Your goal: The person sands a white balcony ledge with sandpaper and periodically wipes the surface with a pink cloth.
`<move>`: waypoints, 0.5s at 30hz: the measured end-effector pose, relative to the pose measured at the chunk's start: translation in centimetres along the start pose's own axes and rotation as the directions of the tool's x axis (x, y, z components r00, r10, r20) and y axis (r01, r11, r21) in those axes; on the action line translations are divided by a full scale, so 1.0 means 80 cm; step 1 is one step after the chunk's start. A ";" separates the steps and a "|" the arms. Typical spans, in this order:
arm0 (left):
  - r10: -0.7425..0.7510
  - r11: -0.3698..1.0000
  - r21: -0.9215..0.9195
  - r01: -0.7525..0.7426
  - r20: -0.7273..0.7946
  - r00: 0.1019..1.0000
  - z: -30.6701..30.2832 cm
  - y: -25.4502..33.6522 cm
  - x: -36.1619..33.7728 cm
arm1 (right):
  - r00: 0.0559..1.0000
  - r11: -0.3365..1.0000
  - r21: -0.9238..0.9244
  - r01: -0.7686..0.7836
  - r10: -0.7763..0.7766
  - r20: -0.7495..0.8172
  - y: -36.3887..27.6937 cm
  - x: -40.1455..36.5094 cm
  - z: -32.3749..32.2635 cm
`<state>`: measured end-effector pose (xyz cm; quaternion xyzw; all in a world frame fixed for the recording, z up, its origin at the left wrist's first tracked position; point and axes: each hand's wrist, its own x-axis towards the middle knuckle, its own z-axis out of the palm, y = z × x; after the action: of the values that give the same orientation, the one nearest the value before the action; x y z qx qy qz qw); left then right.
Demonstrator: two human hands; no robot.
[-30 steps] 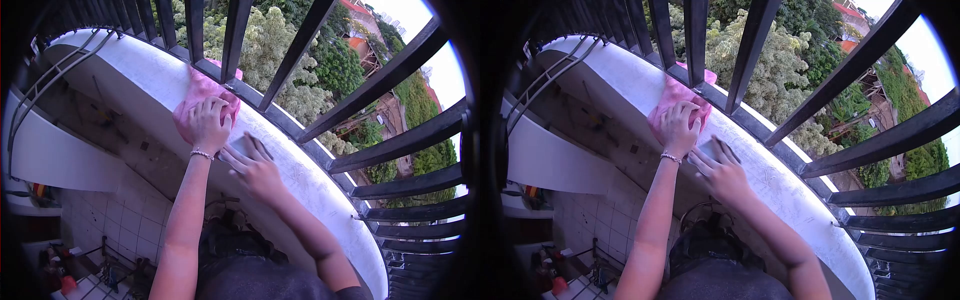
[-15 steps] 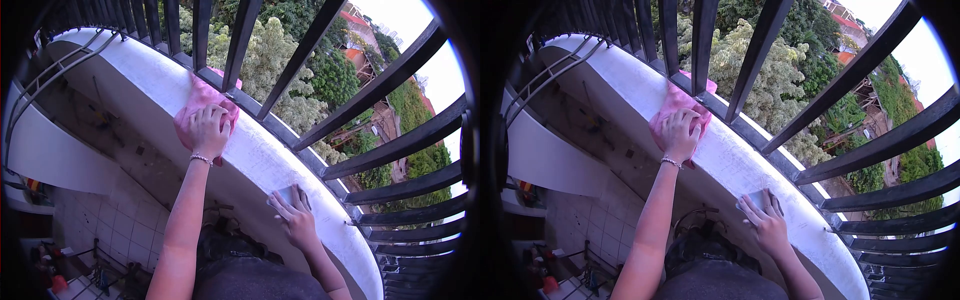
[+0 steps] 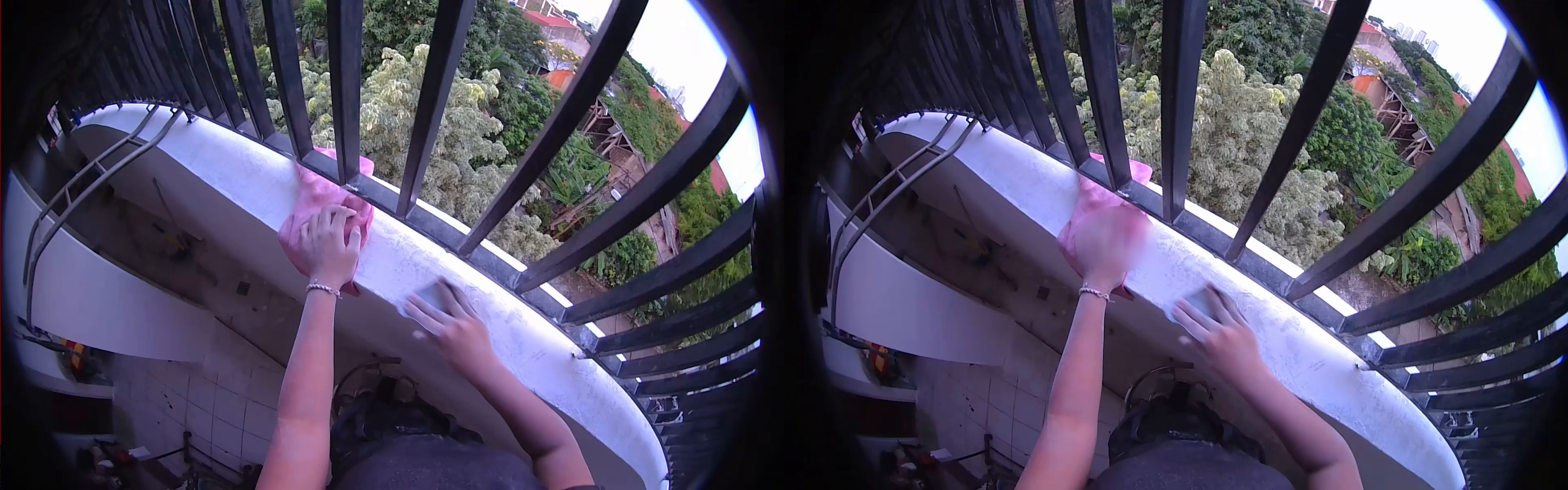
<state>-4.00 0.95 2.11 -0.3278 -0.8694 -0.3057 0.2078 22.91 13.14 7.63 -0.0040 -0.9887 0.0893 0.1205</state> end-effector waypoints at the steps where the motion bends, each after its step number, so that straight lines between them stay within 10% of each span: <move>1: -0.005 1.000 -0.003 0.005 0.009 1.000 0.001 0.003 0.000 | 0.999 1.000 -0.024 -0.014 0.015 0.052 0.004 -0.024 -0.018; 6: -0.057 0.998 -0.018 0.057 -0.008 0.998 0.001 0.004 0.001 | 0.979 0.984 -0.176 -0.039 0.073 0.190 0.003 -0.092 -0.061; 15: -0.046 0.999 -0.002 0.046 0.031 0.998 -0.004 0.003 0.002 | 0.982 0.991 -0.048 0.127 -0.133 -0.136 -0.010 0.087 0.052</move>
<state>-3.89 0.95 2.52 -0.3128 -0.8795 -0.3063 0.1867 15.15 11.81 5.49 0.0521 -0.9776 0.0616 0.1945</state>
